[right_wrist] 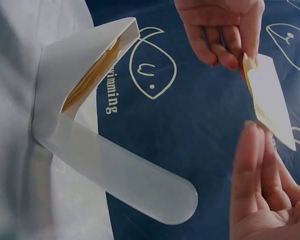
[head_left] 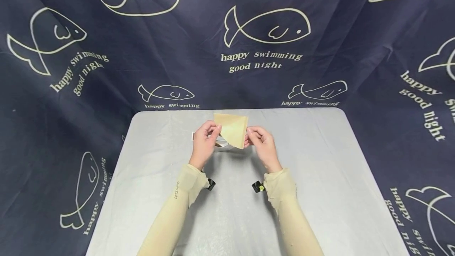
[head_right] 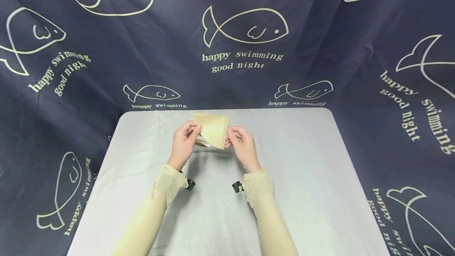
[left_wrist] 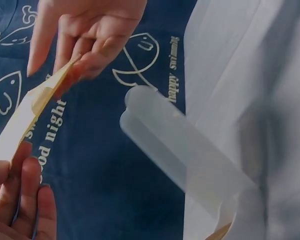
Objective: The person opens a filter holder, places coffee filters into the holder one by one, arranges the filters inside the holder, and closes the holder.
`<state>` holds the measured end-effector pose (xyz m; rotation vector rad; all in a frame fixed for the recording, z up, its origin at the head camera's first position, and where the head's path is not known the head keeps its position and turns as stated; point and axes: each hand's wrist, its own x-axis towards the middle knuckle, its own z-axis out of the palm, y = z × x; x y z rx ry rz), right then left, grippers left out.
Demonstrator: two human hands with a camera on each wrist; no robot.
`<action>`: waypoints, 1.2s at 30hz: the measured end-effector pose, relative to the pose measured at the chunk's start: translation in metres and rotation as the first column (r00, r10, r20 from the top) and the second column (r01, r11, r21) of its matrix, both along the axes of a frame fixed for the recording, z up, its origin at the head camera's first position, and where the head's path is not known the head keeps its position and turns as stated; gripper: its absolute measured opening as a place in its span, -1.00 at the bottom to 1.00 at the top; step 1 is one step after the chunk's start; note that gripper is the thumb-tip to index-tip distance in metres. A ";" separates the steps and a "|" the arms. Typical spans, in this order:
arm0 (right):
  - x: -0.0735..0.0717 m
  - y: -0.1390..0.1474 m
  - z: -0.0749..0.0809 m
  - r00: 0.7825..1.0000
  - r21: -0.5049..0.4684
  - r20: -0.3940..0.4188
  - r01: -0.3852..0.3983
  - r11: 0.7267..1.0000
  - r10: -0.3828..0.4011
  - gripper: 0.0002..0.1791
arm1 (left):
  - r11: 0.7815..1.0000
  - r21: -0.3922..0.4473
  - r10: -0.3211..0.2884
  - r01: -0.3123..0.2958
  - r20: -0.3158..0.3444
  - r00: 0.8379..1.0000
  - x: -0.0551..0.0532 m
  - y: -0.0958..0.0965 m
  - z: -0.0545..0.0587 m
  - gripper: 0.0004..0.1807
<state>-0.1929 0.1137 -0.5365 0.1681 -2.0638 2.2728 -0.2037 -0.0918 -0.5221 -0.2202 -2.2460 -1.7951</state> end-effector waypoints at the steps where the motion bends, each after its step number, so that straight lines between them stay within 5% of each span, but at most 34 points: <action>1: 0.001 -0.001 0.000 1.000 0.031 0.004 -0.001 1.000 0.001 -0.74 | 1.000 0.008 -0.005 0.005 0.000 1.000 0.000 0.001 -0.001 -0.84; 8: 0.001 -0.002 -0.004 0.999 0.244 0.012 0.036 0.969 -0.040 -0.82 | 0.996 0.076 -0.043 0.039 0.045 0.998 0.005 0.002 -0.003 -0.80; 13: -0.001 0.006 0.003 0.999 0.376 0.032 -0.013 0.926 0.001 -0.83 | 0.992 0.100 -0.079 0.082 -0.034 0.996 -0.006 -0.019 0.005 -0.64; 17: -0.001 0.012 0.010 0.998 0.425 0.046 -0.067 0.903 0.052 -0.82 | 0.994 -0.053 -0.099 0.095 -0.064 0.993 -0.014 -0.029 0.013 -0.66; 20: -0.002 0.013 0.008 0.998 0.437 0.023 -0.064 0.897 0.060 -0.84 | 0.954 -0.269 -0.143 0.128 -0.037 0.989 -0.016 -0.026 0.018 -0.69; 22: -0.003 0.013 0.005 0.997 0.427 0.009 -0.067 0.902 0.070 -0.84 | 0.911 -0.391 -0.156 0.135 -0.024 0.987 -0.016 -0.021 0.020 -0.71; 24: -0.005 0.012 0.001 0.996 0.396 0.011 -0.087 0.914 0.091 -0.82 | 0.889 -0.443 -0.136 0.116 -0.014 0.991 -0.015 -0.016 0.021 -0.74; 31: -0.007 0.020 -0.013 0.996 0.103 0.042 -0.080 0.991 0.076 -0.65 | 0.964 -0.263 -0.050 0.043 -0.022 0.998 -0.017 -0.011 0.019 -0.85; 36: -0.006 0.026 -0.026 0.997 -0.058 0.033 -0.072 0.996 0.074 -0.53 | 0.981 -0.191 -0.051 0.039 -0.055 0.997 -0.017 -0.012 0.016 -0.84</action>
